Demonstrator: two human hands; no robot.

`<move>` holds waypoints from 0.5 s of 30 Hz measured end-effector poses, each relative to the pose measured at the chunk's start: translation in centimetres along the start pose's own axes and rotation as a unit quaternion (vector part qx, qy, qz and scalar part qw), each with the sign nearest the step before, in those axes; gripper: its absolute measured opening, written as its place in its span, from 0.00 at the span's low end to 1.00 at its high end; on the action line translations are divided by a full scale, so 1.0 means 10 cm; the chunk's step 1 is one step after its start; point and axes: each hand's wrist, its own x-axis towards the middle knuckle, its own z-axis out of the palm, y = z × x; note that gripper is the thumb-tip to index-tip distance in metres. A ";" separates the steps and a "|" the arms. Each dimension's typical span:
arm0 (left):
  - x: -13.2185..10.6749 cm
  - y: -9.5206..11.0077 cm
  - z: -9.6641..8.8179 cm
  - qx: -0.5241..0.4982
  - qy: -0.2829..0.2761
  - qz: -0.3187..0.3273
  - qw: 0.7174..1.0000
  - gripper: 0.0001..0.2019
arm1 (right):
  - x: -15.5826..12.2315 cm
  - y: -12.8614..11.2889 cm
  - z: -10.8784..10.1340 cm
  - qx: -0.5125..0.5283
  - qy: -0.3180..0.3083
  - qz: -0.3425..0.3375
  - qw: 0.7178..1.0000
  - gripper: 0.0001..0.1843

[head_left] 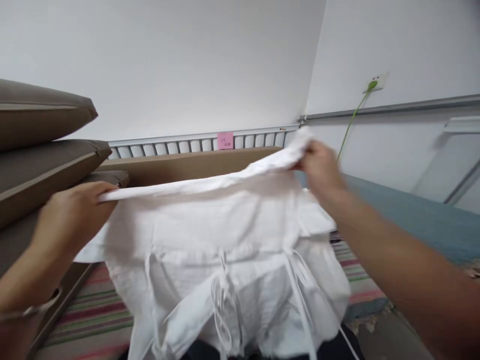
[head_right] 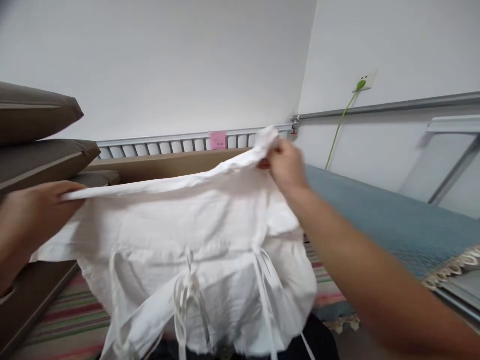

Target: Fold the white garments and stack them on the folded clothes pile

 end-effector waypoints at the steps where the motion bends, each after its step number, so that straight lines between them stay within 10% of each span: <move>1: 0.10 0.03 0.18 0.000 -0.077 0.007 0.997 0.26 | 0.11 0.00 0.24 -0.007 -0.045 0.026 0.999 0.30; 6: -0.06 0.02 1.12 -0.045 -0.195 -0.046 0.979 0.35 | -0.02 0.32 1.13 0.002 -0.151 0.081 0.985 0.37; 11: -1.60 -0.12 1.57 -0.206 -0.273 -0.055 0.938 0.24 | -1.39 0.59 1.09 0.071 -0.408 0.068 0.908 0.20; 15: -2.92 0.11 1.31 -0.343 -0.285 -0.180 0.877 0.19 | -2.16 0.09 0.62 0.155 -0.573 0.070 0.802 0.19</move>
